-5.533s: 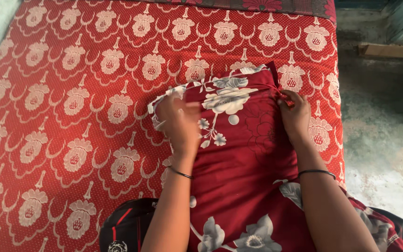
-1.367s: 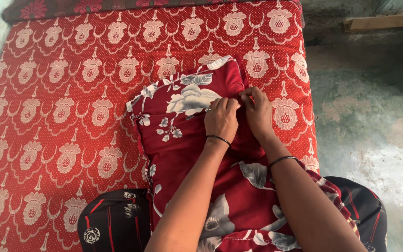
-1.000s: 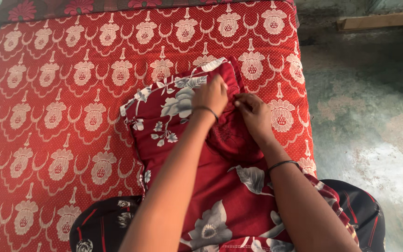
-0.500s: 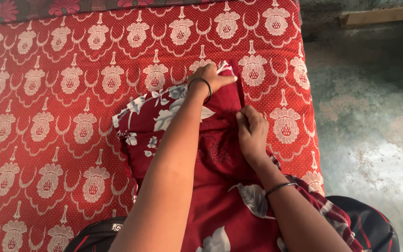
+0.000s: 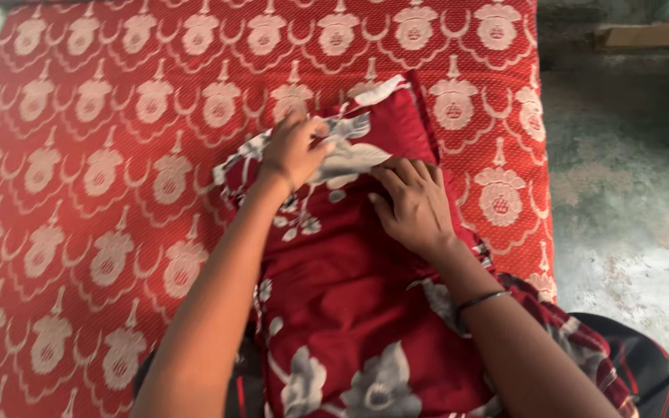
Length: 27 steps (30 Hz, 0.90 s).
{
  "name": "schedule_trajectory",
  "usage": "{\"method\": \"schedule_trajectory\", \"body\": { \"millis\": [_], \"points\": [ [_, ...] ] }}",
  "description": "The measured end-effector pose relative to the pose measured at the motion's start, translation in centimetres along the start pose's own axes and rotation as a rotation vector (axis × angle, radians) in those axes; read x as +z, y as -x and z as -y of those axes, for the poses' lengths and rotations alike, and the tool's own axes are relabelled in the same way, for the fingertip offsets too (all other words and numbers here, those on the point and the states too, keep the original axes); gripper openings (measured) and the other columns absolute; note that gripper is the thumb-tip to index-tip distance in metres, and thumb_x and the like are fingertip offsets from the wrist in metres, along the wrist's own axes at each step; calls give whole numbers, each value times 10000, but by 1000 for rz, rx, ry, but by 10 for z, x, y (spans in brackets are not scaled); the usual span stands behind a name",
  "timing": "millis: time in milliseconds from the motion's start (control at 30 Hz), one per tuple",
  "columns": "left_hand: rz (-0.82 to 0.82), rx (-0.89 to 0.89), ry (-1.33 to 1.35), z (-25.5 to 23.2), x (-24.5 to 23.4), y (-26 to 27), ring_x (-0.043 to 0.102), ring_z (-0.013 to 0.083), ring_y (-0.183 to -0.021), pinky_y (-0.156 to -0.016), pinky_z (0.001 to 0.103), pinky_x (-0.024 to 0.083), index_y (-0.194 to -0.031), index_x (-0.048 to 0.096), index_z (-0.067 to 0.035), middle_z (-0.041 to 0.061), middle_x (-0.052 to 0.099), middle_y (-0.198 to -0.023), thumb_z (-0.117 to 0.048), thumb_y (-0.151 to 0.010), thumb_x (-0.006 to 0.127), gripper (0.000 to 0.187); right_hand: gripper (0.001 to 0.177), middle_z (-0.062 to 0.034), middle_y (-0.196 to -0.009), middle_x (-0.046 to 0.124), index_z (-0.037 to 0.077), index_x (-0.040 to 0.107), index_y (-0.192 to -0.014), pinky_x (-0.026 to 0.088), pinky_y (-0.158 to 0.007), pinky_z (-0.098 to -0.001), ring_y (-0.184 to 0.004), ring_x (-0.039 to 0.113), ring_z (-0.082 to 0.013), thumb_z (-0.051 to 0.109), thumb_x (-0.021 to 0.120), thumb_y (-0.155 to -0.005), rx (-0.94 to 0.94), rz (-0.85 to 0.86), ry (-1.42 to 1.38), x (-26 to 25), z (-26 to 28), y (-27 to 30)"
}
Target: The person inserts a pillow into a red floral pillowcase, smoothing and adjusting the fabric to fit the pillow. The person then places the finished pillow on a nearby surface.
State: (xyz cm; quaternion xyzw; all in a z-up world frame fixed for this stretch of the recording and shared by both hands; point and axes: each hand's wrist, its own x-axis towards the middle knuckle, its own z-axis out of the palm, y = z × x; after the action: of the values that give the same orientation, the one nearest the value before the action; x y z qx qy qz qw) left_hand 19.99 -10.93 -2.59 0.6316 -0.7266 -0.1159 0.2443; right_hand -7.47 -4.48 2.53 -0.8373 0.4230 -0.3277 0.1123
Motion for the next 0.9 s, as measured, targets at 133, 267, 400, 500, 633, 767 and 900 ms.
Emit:
{"method": "schedule_trajectory", "body": {
  "millis": [133,267,400,500,633,767,900],
  "points": [
    [40,-157,14,21,-37,96,647,297,-1082,-966,414,521,-1120,704,-110,106,640,-1170,-256,-884,805,295,451,-101,-1218,645,98,683,-1252,421,-965,-489,-1131,579,-337,376,753,-903,-9,11,30,8,14,-1],
    [45,-266,144,19,-43,127,634,300,-1048,-927,443,505,-1131,678,-76,129,599,-1211,-202,-760,837,423,434,-119,-1190,653,100,705,-1217,420,-947,-508,-1124,580,-348,366,751,-877,10,75,88,18,12,-7],
    [174,-331,-243,8,-28,119,622,313,-1102,-997,409,511,-1002,754,-106,89,671,-1169,-89,-929,711,86,195,-76,-1085,707,131,730,-1061,464,-915,-485,-1072,622,-326,230,708,-895,19,171,80,35,9,-4],
    [312,-315,-208,12,-29,116,677,273,-1030,-1065,450,448,-994,744,-96,94,712,-1042,-199,-1016,664,132,153,-77,-943,709,117,727,-991,458,-855,-504,-985,647,-313,177,718,-849,18,191,68,37,9,4],
    [288,-662,175,30,-36,121,727,257,-1007,-882,425,559,-1010,760,-89,96,749,-1007,-297,-938,700,228,110,-63,-950,705,122,711,-1008,478,-918,-481,-983,636,-316,160,686,-907,55,165,116,35,20,14],
    [-60,-1054,252,51,-19,120,670,397,-1009,-776,504,590,-1224,615,-58,244,559,-1237,-305,-924,736,407,201,-106,-1099,676,119,698,-1050,459,-907,-510,-1069,618,-333,248,708,-896,23,191,232,50,44,-2],
    [-318,-1402,852,73,0,120,634,363,-981,-734,479,576,-1326,474,-87,213,517,-1268,-227,-943,735,484,411,-139,-1165,628,105,646,-1222,446,-934,-521,-1076,594,-330,323,730,-884,-171,263,154,79,89,-27]
  ]
}}
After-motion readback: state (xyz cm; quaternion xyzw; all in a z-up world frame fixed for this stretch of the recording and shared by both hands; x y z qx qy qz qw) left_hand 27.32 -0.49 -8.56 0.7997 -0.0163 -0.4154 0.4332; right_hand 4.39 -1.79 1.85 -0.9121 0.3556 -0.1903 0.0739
